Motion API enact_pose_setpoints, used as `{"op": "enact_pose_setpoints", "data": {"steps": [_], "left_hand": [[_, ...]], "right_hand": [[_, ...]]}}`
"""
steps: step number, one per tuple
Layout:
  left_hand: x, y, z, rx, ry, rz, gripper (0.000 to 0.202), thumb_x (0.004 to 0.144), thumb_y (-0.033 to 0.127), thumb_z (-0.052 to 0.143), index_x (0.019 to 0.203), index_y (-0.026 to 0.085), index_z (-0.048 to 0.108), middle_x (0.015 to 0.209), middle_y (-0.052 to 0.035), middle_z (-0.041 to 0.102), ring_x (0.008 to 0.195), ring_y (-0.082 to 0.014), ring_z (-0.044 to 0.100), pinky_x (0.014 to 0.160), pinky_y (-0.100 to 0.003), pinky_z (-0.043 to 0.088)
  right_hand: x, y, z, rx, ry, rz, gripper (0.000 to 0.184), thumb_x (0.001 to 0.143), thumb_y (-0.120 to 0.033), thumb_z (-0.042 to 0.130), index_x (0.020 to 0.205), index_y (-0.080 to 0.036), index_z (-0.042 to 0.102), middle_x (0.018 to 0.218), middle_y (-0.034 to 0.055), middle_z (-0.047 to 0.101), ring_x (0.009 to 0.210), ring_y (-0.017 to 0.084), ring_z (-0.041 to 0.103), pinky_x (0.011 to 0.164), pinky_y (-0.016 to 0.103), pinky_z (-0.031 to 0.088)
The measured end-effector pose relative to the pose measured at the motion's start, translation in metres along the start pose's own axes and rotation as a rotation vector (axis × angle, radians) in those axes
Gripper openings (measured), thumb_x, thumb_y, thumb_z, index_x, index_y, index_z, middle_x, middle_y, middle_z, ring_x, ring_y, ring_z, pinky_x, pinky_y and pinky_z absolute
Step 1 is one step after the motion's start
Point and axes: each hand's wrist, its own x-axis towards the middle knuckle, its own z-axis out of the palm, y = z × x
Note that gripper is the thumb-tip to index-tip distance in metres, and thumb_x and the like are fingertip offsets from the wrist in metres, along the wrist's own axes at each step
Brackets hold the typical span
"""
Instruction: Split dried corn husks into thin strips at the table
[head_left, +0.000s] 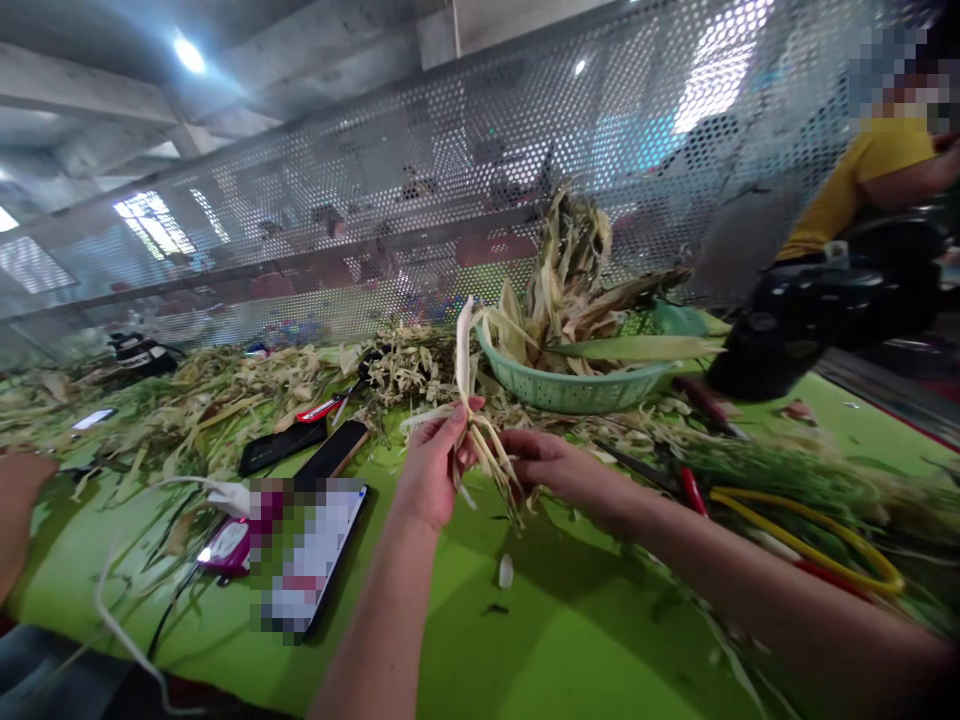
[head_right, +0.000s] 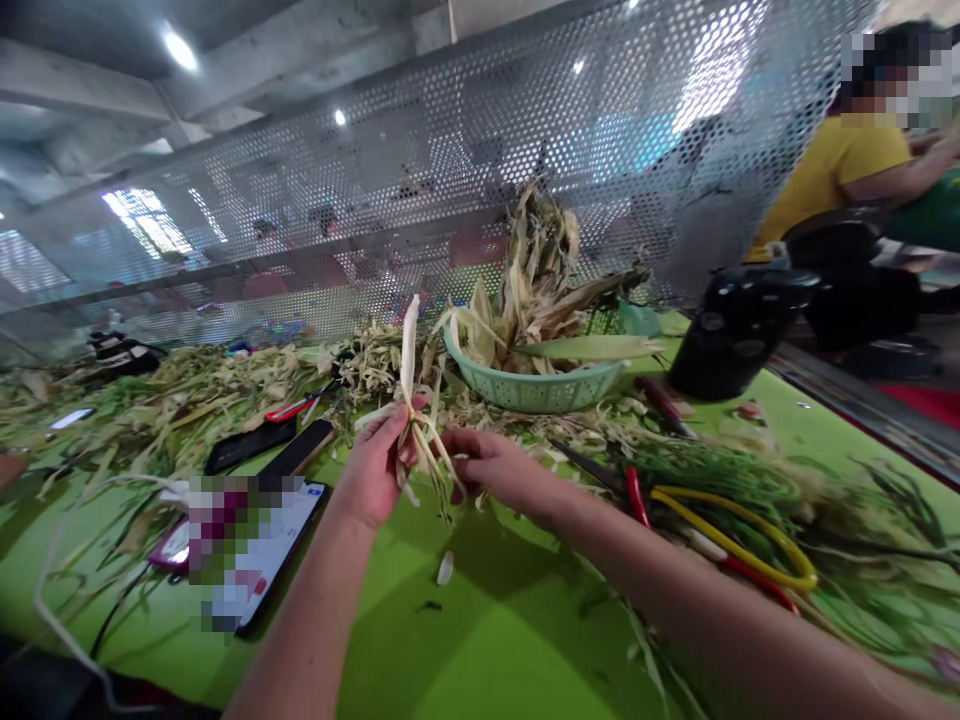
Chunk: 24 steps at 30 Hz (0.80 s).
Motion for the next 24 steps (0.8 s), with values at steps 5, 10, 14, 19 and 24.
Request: {"op": "enact_pose_setpoints", "data": {"steps": [5, 10, 14, 19, 24], "left_hand": [[0.002, 0.001, -0.002, -0.050, 0.016, -0.003, 0.035, 0.069, 0.035, 0.077, 0.096, 0.013, 0.072, 0.072, 0.0004, 0.063, 0.043, 0.0007, 0.039, 0.039, -0.015, 0.028], [0.004, 0.001, -0.004, -0.063, 0.047, -0.022, 0.036, 0.067, 0.034, 0.078, 0.096, 0.015, 0.071, 0.084, -0.0028, 0.069, 0.048, -0.0022, 0.052, 0.042, -0.015, 0.037], [0.005, -0.002, -0.005, -0.089, 0.067, -0.063, 0.036, 0.070, 0.032, 0.076, 0.101, 0.016, 0.069, 0.089, -0.0034, 0.070, 0.067, -0.0101, 0.066, 0.054, -0.019, 0.050], [0.004, -0.009, 0.000, -0.193, 0.049, -0.105, 0.032, 0.071, 0.028, 0.075, 0.099, 0.015, 0.068, 0.092, -0.0059, 0.071, 0.083, -0.0148, 0.068, 0.070, -0.025, 0.054], [-0.001, -0.014, 0.007, -0.235, 0.015, -0.207, 0.034, 0.069, 0.029, 0.078, 0.098, 0.015, 0.067, 0.086, -0.0068, 0.072, 0.085, -0.0159, 0.068, 0.074, -0.026, 0.053]], "right_hand": [[0.005, 0.017, -0.009, -0.362, 0.012, 0.049, 0.028, 0.079, -0.026, 0.057, 0.103, -0.019, 0.069, 0.084, 0.0033, 0.072, 0.072, 0.019, 0.063, 0.067, 0.030, 0.050], [0.011, 0.016, -0.037, -0.624, 0.360, -0.149, 0.024, 0.079, -0.022, 0.055, 0.097, -0.018, 0.069, 0.093, 0.0067, 0.071, 0.084, 0.023, 0.064, 0.075, 0.033, 0.049], [0.002, -0.003, -0.034, -0.641, 0.634, -0.392, 0.021, 0.085, -0.026, 0.053, 0.101, -0.020, 0.066, 0.100, 0.0085, 0.068, 0.086, 0.024, 0.063, 0.075, 0.035, 0.049], [-0.012, -0.017, 0.002, -0.909, 0.417, -0.689, 0.026, 0.088, -0.014, 0.049, 0.107, -0.023, 0.065, 0.101, 0.0078, 0.066, 0.090, 0.021, 0.061, 0.076, 0.033, 0.048], [-0.006, 0.004, 0.022, -1.336, 0.234, -0.820, 0.037, 0.083, -0.003, 0.047, 0.111, -0.021, 0.064, 0.099, 0.0074, 0.068, 0.085, 0.021, 0.059, 0.071, 0.033, 0.044]]}}
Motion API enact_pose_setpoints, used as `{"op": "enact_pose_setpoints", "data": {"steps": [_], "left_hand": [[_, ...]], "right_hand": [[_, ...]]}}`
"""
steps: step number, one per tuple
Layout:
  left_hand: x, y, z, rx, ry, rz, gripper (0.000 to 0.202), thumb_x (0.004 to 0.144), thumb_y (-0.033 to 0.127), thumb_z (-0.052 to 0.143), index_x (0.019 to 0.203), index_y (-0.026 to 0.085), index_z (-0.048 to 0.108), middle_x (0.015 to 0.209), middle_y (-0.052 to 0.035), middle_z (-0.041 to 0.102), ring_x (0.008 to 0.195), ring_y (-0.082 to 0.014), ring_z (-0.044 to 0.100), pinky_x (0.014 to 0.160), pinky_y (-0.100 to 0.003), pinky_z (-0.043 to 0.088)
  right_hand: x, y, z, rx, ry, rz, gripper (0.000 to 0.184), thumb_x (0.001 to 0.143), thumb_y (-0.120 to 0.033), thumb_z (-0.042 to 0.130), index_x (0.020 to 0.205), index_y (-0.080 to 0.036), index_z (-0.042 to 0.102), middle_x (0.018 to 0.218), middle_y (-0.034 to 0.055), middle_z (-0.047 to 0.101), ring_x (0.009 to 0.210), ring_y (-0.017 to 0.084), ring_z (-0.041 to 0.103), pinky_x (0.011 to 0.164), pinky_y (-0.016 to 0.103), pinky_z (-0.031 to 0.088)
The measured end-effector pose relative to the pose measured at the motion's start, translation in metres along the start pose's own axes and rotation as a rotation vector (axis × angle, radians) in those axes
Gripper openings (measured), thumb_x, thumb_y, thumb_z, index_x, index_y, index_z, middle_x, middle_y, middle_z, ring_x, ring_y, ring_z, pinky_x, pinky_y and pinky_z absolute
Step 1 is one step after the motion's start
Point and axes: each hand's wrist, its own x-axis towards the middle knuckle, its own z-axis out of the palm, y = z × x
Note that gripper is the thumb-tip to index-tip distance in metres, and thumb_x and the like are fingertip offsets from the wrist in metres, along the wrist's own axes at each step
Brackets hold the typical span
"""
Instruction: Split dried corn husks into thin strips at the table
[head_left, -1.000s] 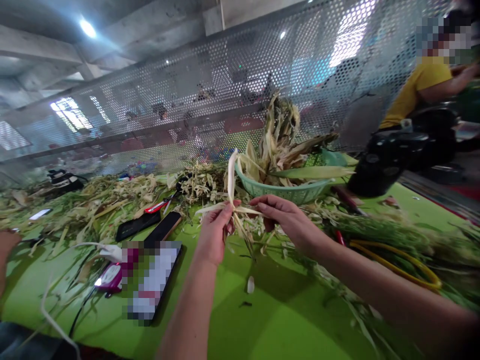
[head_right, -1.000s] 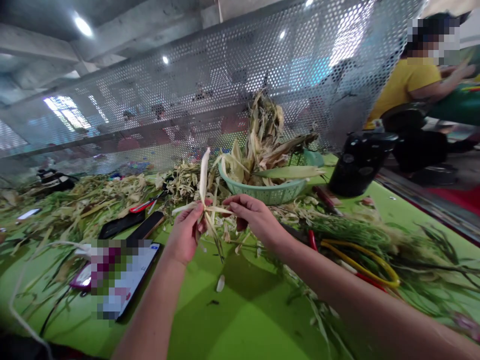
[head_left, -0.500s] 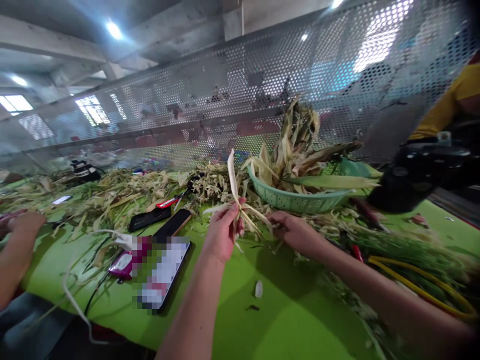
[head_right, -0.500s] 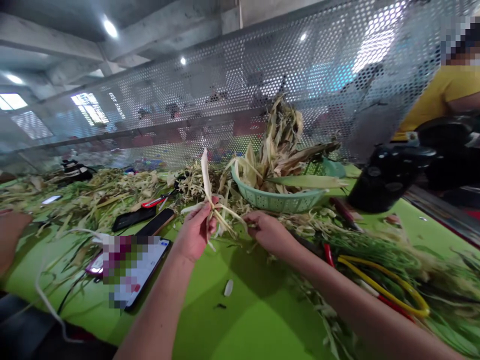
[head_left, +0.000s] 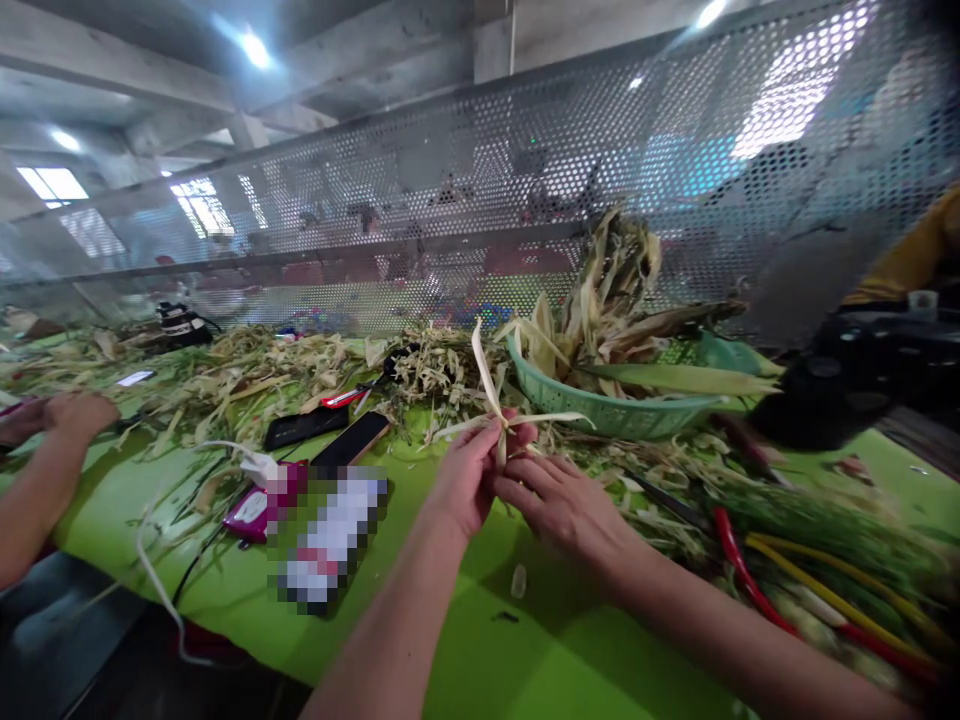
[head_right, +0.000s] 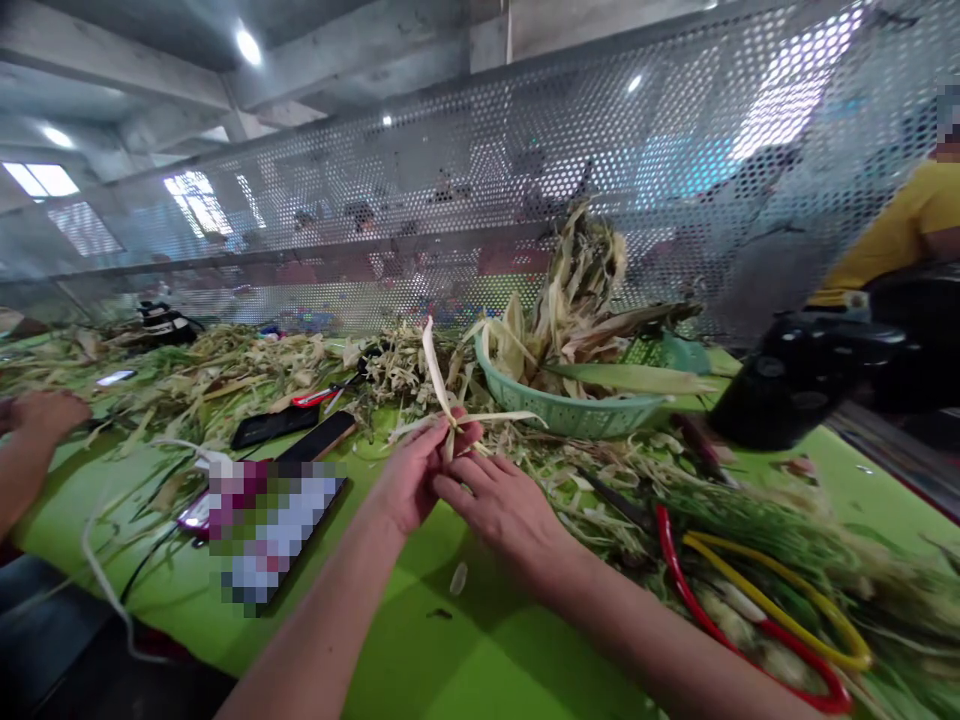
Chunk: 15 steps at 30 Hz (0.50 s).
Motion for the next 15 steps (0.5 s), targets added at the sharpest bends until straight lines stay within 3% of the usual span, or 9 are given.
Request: {"op": "enact_pose_setpoints", "data": {"steps": [5, 9, 12, 15], "left_hand": [[-0.001, -0.002, 0.001, 0.084, 0.020, 0.026, 0.039, 0.059, 0.027, 0.084, 0.092, 0.014, 0.068, 0.085, -0.0046, 0.071, 0.071, -0.0120, 0.065, 0.070, -0.025, 0.050], [0.004, -0.004, -0.005, 0.226, 0.063, 0.132, 0.034, 0.061, 0.028, 0.081, 0.089, 0.014, 0.067, 0.080, -0.0039, 0.070, 0.061, -0.0087, 0.059, 0.064, -0.023, 0.045], [0.005, -0.004, -0.008, 0.340, 0.044, 0.178, 0.032, 0.064, 0.029, 0.080, 0.088, 0.013, 0.067, 0.077, -0.0035, 0.069, 0.061, -0.0089, 0.057, 0.066, -0.024, 0.045], [0.004, -0.004, -0.007, 0.375, -0.047, 0.143, 0.033, 0.063, 0.032, 0.081, 0.088, 0.013, 0.069, 0.079, -0.0039, 0.068, 0.066, -0.0108, 0.058, 0.068, -0.025, 0.046]], "right_hand": [[-0.004, 0.000, 0.005, -0.003, 0.054, -0.032, 0.023, 0.087, -0.008, 0.045, 0.089, -0.020, 0.064, 0.084, 0.0050, 0.067, 0.078, 0.018, 0.059, 0.070, 0.032, 0.040], [-0.002, -0.006, -0.011, 0.122, 0.100, -0.029, 0.020, 0.090, -0.011, 0.047, 0.100, -0.020, 0.063, 0.089, 0.0056, 0.070, 0.080, 0.017, 0.062, 0.073, 0.031, 0.042], [0.001, -0.005, -0.024, 0.198, 0.162, 0.097, 0.014, 0.090, -0.015, 0.050, 0.096, -0.021, 0.061, 0.088, 0.0057, 0.071, 0.079, 0.018, 0.063, 0.074, 0.032, 0.044], [0.003, 0.004, -0.034, 0.295, 0.256, 0.328, 0.007, 0.090, -0.022, 0.054, 0.090, -0.022, 0.061, 0.084, 0.0054, 0.068, 0.077, 0.019, 0.061, 0.071, 0.032, 0.045]]}}
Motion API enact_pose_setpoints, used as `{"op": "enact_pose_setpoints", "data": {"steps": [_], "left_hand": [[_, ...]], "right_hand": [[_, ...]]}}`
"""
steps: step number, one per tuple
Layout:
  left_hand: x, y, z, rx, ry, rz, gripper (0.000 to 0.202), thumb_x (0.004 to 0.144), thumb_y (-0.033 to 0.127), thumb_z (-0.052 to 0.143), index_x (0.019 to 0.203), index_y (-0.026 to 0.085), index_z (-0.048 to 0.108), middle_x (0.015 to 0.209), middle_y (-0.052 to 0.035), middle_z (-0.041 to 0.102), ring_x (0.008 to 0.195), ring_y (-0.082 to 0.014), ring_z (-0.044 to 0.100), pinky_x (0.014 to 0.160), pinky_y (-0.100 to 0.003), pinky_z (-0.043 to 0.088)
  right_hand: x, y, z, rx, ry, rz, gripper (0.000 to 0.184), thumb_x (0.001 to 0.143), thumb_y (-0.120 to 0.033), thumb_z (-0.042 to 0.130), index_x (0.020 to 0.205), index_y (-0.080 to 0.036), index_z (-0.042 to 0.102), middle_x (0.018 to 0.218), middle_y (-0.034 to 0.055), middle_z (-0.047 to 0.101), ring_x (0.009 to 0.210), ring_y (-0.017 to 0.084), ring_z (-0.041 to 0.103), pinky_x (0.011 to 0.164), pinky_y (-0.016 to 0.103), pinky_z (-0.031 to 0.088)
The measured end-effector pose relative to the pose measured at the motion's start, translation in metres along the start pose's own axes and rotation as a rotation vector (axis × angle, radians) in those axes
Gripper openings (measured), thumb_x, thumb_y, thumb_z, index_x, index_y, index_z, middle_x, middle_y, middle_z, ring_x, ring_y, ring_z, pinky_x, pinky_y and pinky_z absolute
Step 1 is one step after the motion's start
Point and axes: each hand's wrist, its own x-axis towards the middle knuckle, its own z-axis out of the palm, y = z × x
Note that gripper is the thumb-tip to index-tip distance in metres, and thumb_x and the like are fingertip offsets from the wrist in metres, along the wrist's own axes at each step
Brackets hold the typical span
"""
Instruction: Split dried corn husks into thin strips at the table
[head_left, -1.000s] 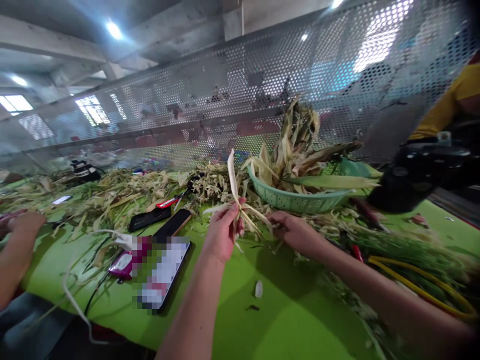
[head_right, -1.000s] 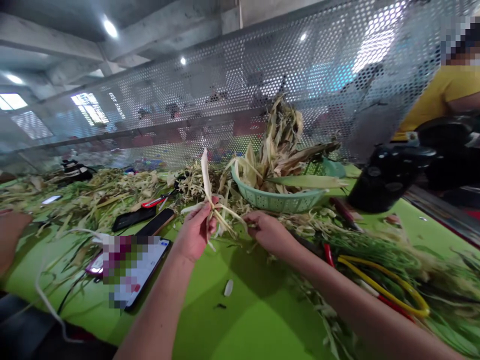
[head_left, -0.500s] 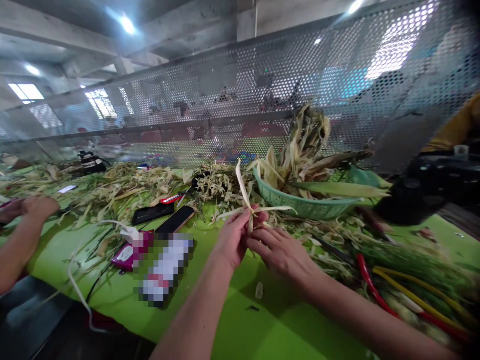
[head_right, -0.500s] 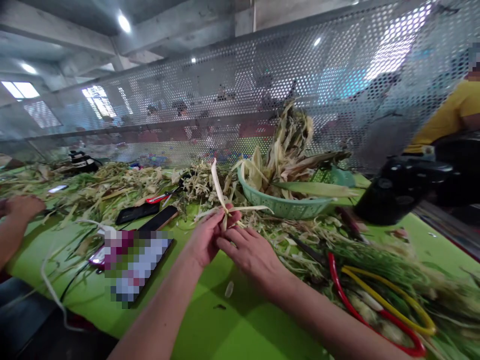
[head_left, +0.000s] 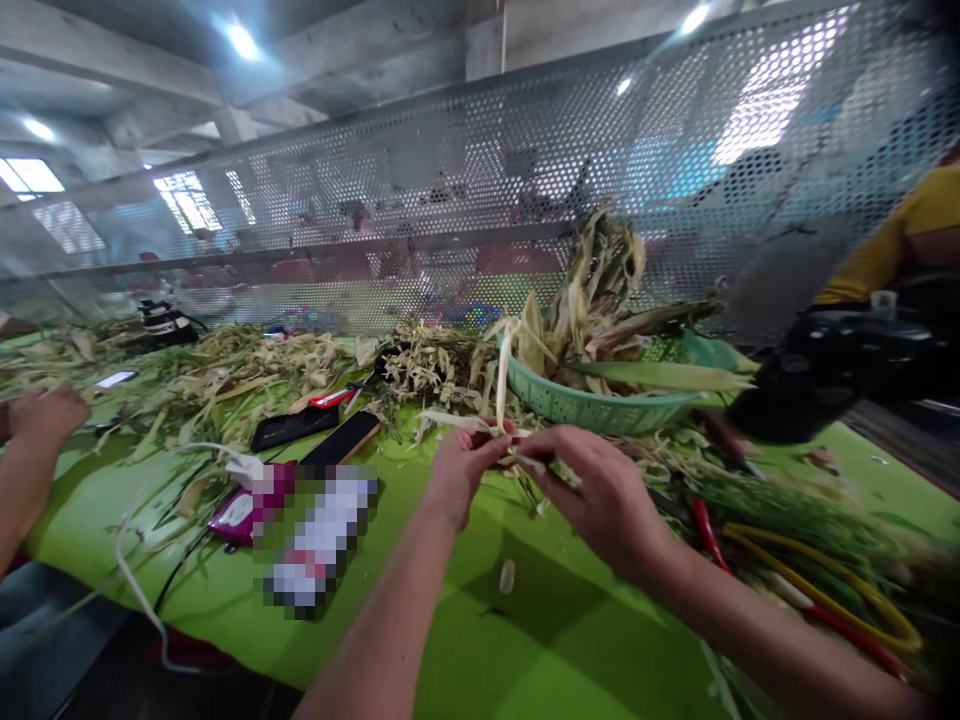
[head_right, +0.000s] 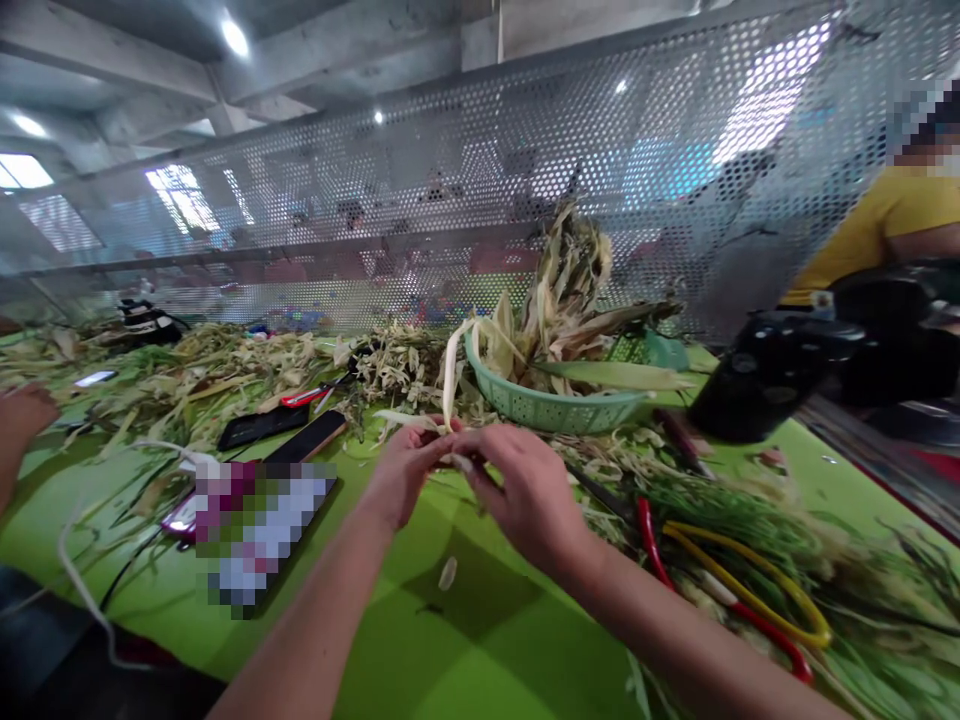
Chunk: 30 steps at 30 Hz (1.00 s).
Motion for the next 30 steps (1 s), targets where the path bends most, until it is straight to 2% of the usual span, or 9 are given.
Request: {"op": "enact_pose_setpoints", "data": {"steps": [5, 8, 11, 14, 17, 21, 26, 30], "left_hand": [[-0.005, 0.003, 0.006, -0.112, -0.078, -0.078, 0.036, 0.060, 0.034, 0.083, 0.086, 0.013, 0.068, 0.082, -0.0046, 0.067, 0.070, -0.0126, 0.060, 0.068, -0.026, 0.049], [-0.008, 0.003, 0.008, -0.110, -0.122, -0.067, 0.034, 0.063, 0.033, 0.081, 0.088, 0.014, 0.067, 0.084, -0.0040, 0.067, 0.073, -0.0124, 0.060, 0.070, -0.026, 0.050], [-0.007, 0.002, 0.007, -0.050, -0.130, -0.040, 0.032, 0.065, 0.030, 0.080, 0.090, 0.013, 0.066, 0.083, -0.0038, 0.067, 0.074, -0.0120, 0.060, 0.070, -0.026, 0.050], [-0.004, 0.000, 0.004, -0.049, -0.019, -0.041, 0.029, 0.067, 0.029, 0.078, 0.088, 0.013, 0.065, 0.080, -0.0037, 0.067, 0.070, -0.0116, 0.060, 0.068, -0.026, 0.049], [0.000, -0.002, 0.001, -0.067, 0.098, -0.040, 0.030, 0.064, 0.027, 0.078, 0.087, 0.012, 0.065, 0.082, -0.0046, 0.068, 0.070, -0.0118, 0.060, 0.066, -0.025, 0.048], [0.002, -0.001, 0.000, -0.026, 0.158, -0.013, 0.027, 0.064, 0.025, 0.076, 0.085, 0.013, 0.063, 0.079, -0.0044, 0.066, 0.070, -0.0129, 0.061, 0.066, -0.026, 0.048], [-0.001, 0.002, 0.003, 0.137, 0.117, 0.043, 0.022, 0.069, 0.028, 0.071, 0.082, 0.015, 0.061, 0.072, -0.0008, 0.062, 0.062, -0.0100, 0.055, 0.059, -0.022, 0.044], [-0.002, 0.001, 0.002, 0.303, 0.055, 0.042, 0.019, 0.070, 0.029, 0.069, 0.081, 0.015, 0.062, 0.069, 0.0002, 0.059, 0.060, -0.0102, 0.050, 0.056, -0.022, 0.039]], "right_hand": [[0.008, 0.015, -0.005, 0.221, 0.108, 0.335, 0.013, 0.086, -0.033, 0.060, 0.086, -0.020, 0.062, 0.082, 0.0044, 0.063, 0.075, 0.019, 0.058, 0.068, 0.030, 0.046], [0.008, 0.021, -0.001, 0.407, 0.082, 0.500, 0.022, 0.084, -0.041, 0.062, 0.086, -0.019, 0.061, 0.076, 0.0022, 0.062, 0.068, 0.017, 0.056, 0.061, 0.028, 0.044], [0.008, 0.023, 0.001, 0.538, 0.048, 0.570, 0.024, 0.082, -0.042, 0.063, 0.086, -0.019, 0.060, 0.075, 0.0017, 0.062, 0.070, 0.016, 0.056, 0.063, 0.027, 0.044], [0.009, 0.024, 0.002, 0.621, -0.021, 0.600, 0.026, 0.082, -0.043, 0.062, 0.089, -0.019, 0.058, 0.081, 0.0026, 0.064, 0.075, 0.017, 0.059, 0.069, 0.029, 0.046], [0.009, 0.023, 0.002, 0.665, -0.101, 0.622, 0.031, 0.082, -0.044, 0.062, 0.101, -0.020, 0.056, 0.080, 0.0017, 0.063, 0.075, 0.017, 0.060, 0.068, 0.029, 0.047], [0.009, 0.018, 0.001, 0.704, -0.139, 0.596, 0.034, 0.083, -0.037, 0.060, 0.112, -0.022, 0.052, 0.080, 0.0008, 0.064, 0.073, 0.017, 0.062, 0.068, 0.030, 0.049], [0.011, 0.017, -0.002, 0.617, -0.209, 0.431, 0.020, 0.085, -0.028, 0.056, 0.103, -0.021, 0.062, 0.096, 0.0056, 0.069, 0.090, 0.020, 0.064, 0.080, 0.032, 0.049], [0.009, 0.019, -0.003, 0.355, -0.178, 0.327, 0.016, 0.085, -0.028, 0.060, 0.099, -0.022, 0.067, 0.091, 0.0039, 0.071, 0.079, 0.019, 0.065, 0.074, 0.030, 0.048]]}}
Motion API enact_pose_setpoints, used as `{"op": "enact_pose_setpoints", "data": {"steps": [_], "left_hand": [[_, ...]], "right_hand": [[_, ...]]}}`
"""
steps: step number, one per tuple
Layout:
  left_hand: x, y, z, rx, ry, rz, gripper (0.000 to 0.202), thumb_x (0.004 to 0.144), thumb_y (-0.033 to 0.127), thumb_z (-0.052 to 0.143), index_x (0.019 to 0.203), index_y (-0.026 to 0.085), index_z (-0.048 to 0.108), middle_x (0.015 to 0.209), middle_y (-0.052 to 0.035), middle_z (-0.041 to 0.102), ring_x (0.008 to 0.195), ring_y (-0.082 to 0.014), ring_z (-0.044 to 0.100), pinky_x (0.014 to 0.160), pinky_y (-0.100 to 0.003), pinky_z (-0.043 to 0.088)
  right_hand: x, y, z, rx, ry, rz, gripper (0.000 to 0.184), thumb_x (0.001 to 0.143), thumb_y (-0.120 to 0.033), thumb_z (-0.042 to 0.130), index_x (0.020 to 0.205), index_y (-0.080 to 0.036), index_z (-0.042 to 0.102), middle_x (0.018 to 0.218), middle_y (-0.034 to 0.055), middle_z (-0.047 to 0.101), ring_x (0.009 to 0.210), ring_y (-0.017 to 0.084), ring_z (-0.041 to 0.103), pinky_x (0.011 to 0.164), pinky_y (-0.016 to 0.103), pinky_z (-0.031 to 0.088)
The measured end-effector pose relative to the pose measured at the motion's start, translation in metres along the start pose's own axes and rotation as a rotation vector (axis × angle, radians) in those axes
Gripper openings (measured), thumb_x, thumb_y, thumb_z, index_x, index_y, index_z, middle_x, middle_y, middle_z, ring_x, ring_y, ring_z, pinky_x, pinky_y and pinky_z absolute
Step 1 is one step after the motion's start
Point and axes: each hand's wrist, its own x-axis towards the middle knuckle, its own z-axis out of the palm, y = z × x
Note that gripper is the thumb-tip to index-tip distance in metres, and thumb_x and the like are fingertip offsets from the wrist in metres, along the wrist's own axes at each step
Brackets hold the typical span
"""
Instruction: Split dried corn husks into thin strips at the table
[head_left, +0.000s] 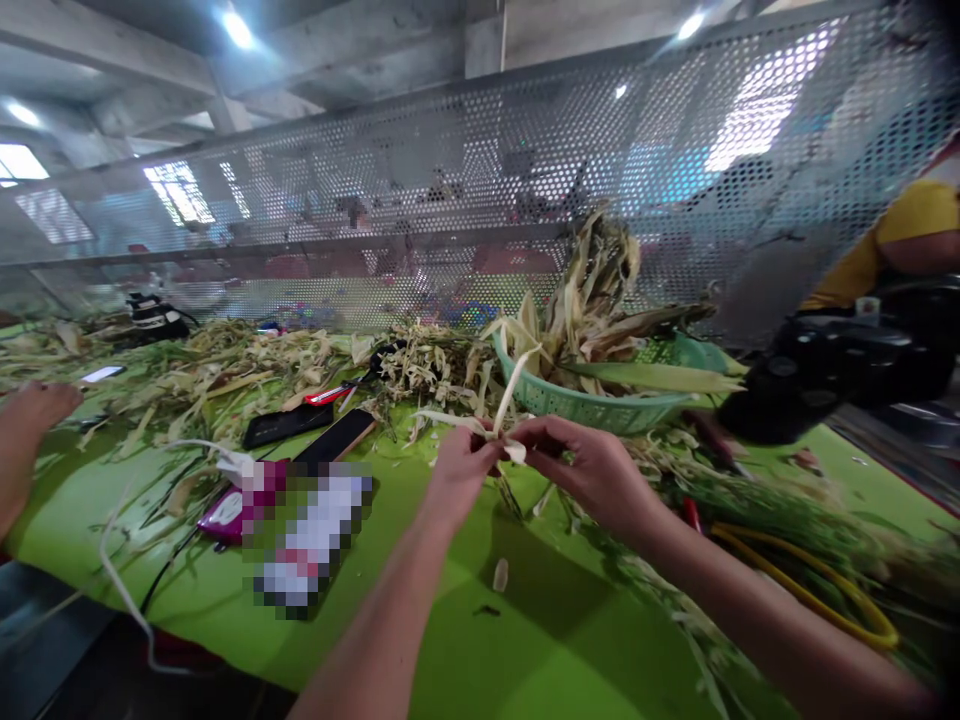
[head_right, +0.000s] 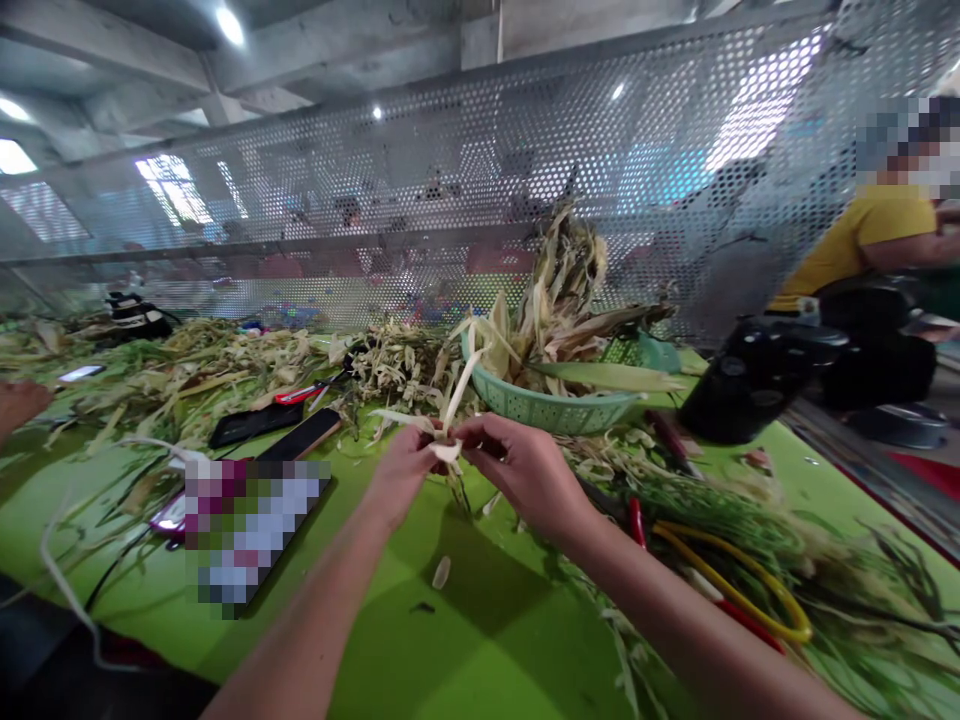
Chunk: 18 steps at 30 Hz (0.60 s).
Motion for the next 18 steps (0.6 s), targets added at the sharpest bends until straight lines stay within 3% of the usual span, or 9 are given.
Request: {"op": "enact_pose_setpoints", "data": {"steps": [4, 6, 9, 12, 18], "left_hand": [[-0.002, -0.001, 0.001, 0.175, 0.013, -0.006, 0.013, 0.072, 0.027, 0.065, 0.080, 0.017, 0.064, 0.067, 0.0008, 0.057, 0.059, -0.0114, 0.046, 0.056, -0.023, 0.034], [-0.004, 0.000, 0.003, 0.231, -0.040, 0.008, 0.010, 0.073, 0.026, 0.063, 0.078, 0.017, 0.066, 0.068, 0.0001, 0.058, 0.060, -0.0121, 0.044, 0.056, -0.024, 0.032], [-0.006, 0.002, 0.005, 0.287, -0.163, 0.057, 0.011, 0.076, 0.025, 0.058, 0.071, 0.017, 0.064, 0.066, -0.0002, 0.055, 0.060, -0.0123, 0.042, 0.056, -0.024, 0.028], [-0.007, 0.001, 0.007, 0.293, -0.224, 0.111, 0.010, 0.077, 0.024, 0.057, 0.076, 0.016, 0.063, 0.067, 0.0005, 0.054, 0.062, -0.0119, 0.042, 0.057, -0.024, 0.029], [-0.005, -0.003, 0.009, 0.327, -0.170, 0.128, 0.024, 0.078, 0.035, 0.063, 0.090, 0.015, 0.065, 0.076, -0.0009, 0.060, 0.070, -0.0140, 0.049, 0.065, -0.024, 0.037]], "right_hand": [[-0.002, -0.001, 0.000, -0.221, 0.055, -0.093, 0.008, 0.084, -0.023, 0.060, 0.085, -0.021, 0.068, 0.083, 0.0036, 0.068, 0.074, 0.018, 0.062, 0.066, 0.027, 0.045], [-0.002, -0.001, 0.000, -0.261, 0.081, -0.116, 0.008, 0.084, -0.021, 0.059, 0.082, -0.021, 0.067, 0.083, 0.0040, 0.067, 0.074, 0.018, 0.061, 0.065, 0.027, 0.044], [-0.002, 0.003, 0.001, -0.250, 0.141, -0.082, 0.005, 0.083, -0.021, 0.061, 0.081, -0.021, 0.065, 0.083, 0.0039, 0.066, 0.073, 0.017, 0.060, 0.065, 0.027, 0.044], [-0.003, 0.009, 0.003, -0.187, 0.199, -0.007, 0.004, 0.081, -0.024, 0.064, 0.082, -0.021, 0.063, 0.077, 0.0023, 0.066, 0.070, 0.017, 0.060, 0.065, 0.027, 0.044], [-0.003, 0.009, 0.006, -0.093, 0.237, 0.057, 0.009, 0.080, -0.027, 0.065, 0.078, -0.019, 0.061, 0.071, 0.0005, 0.064, 0.065, 0.015, 0.057, 0.062, 0.026, 0.043]]}}
